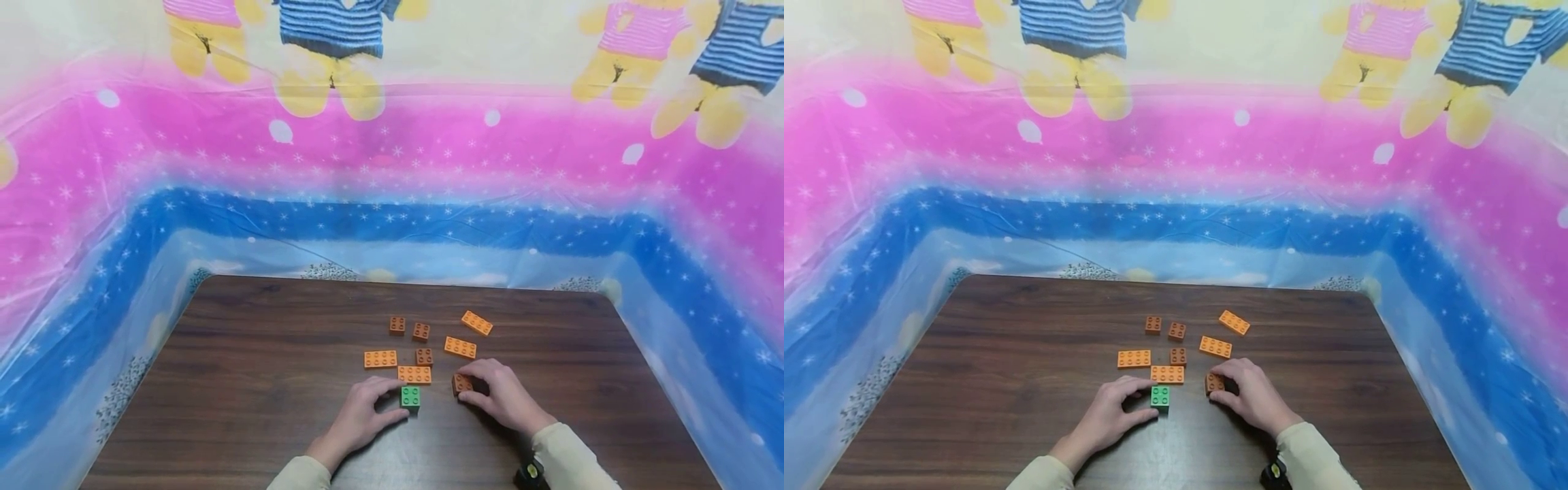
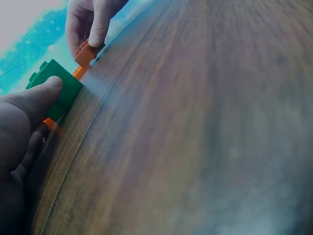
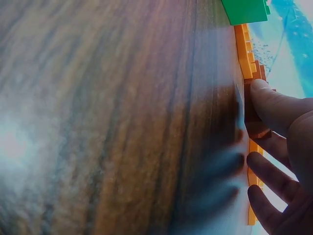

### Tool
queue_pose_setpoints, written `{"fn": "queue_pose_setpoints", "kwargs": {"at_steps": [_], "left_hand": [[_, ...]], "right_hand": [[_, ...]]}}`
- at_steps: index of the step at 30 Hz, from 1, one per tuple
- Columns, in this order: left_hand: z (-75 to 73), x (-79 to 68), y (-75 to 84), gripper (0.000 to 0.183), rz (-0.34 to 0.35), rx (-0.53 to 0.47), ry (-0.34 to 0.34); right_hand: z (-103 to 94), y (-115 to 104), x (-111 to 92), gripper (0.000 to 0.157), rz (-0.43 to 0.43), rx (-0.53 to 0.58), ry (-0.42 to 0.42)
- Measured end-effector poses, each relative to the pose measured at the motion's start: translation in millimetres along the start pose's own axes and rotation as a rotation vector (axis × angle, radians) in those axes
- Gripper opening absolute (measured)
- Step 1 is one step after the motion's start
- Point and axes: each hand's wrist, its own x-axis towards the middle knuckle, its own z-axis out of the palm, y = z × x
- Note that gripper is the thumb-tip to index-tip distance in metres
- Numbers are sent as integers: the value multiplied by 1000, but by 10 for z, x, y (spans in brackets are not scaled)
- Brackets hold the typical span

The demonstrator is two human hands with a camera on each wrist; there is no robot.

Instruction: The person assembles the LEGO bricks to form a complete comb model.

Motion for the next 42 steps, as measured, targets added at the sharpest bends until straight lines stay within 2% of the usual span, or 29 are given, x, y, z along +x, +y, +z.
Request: {"fn": "queue_pose_setpoints", "kwargs": {"at_steps": [5, 21, 31, 42], "left_hand": [[10, 0, -1, 43, 20, 5, 18], [11, 13, -5, 44, 45, 10, 38], [13, 5, -7, 44, 40, 4, 33], [8, 4, 9, 42, 1, -4, 20]], "right_hand": [[19, 19, -7, 36, -4, 7, 29], [-8, -88, 5, 33, -7, 79, 38], [9, -187, 15, 32, 65, 183, 29], [34, -303, 43, 37, 117, 316, 32]]}}
